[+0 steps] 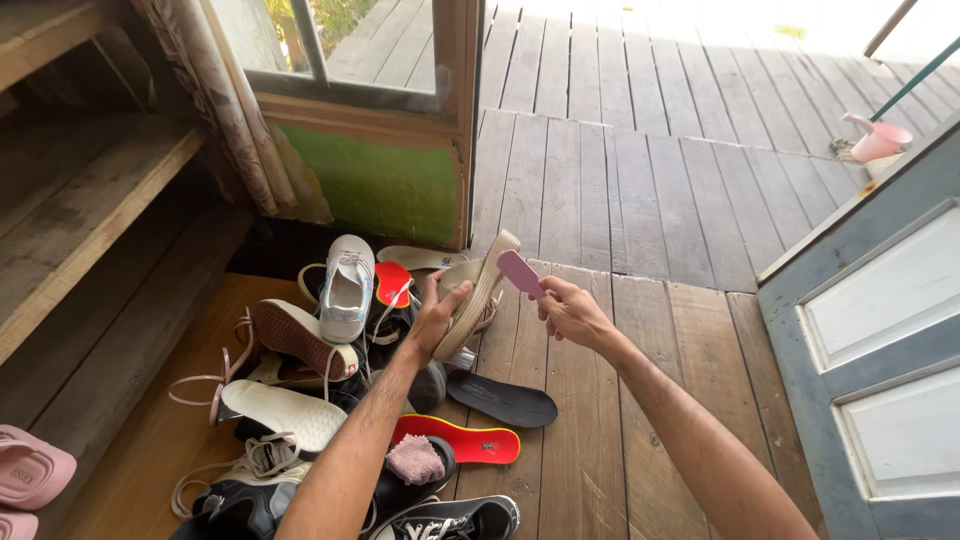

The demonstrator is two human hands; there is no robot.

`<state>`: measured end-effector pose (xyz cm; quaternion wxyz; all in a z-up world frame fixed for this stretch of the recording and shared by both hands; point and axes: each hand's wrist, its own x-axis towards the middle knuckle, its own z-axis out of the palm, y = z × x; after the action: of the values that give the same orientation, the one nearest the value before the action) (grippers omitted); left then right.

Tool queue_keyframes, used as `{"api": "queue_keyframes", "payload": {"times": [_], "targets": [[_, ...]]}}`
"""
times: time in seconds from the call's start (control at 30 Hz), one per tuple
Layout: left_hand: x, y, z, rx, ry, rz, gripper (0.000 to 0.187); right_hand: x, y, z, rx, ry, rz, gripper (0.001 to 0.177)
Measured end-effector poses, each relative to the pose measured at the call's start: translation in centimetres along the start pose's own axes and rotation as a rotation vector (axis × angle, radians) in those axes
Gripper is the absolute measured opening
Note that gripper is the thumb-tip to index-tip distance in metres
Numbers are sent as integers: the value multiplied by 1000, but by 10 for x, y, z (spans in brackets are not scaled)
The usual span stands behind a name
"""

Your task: The person cleans various footwear using a small brush, handling sandals, sneakers, and slippers one at a time over a pile on the floor.

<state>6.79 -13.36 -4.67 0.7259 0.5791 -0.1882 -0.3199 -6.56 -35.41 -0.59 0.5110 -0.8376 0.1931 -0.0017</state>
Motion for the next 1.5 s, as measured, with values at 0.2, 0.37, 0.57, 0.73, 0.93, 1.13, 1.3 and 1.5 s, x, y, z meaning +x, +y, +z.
{"api": "queue_keyframes", "payload": {"times": [0.2, 0.37, 0.57, 0.73, 0.93, 1.13, 1.3, 1.5], "targets": [[-30, 57, 38, 14, 36, 83, 73, -64, -75, -1, 67, 0, -111, 29], [-65, 66, 46, -4, 12, 142, 67, -93, -84, -1, 100, -10, -128, 33], [-105, 50, 35, 223, 48, 322, 62, -89, -35, -3, 110, 29, -131, 35], [-148, 34, 38, 471, 168, 204, 67, -86, -7, -1, -95, 274, -4, 32], [-176, 15, 49, 742, 268, 534, 76, -125, -13, 16, 176, 173, 6, 33], [-187, 17, 62, 1033, 306, 602, 103, -165, -24, 34, -18, 61, -13, 30], [-194, 8, 59, 1158, 247, 746, 106, -158, 16, 24, -220, 129, -156, 32], [-196, -10, 50, 1216, 139, 682, 108, -145, 47, -1, -447, 340, -25, 33]]}}
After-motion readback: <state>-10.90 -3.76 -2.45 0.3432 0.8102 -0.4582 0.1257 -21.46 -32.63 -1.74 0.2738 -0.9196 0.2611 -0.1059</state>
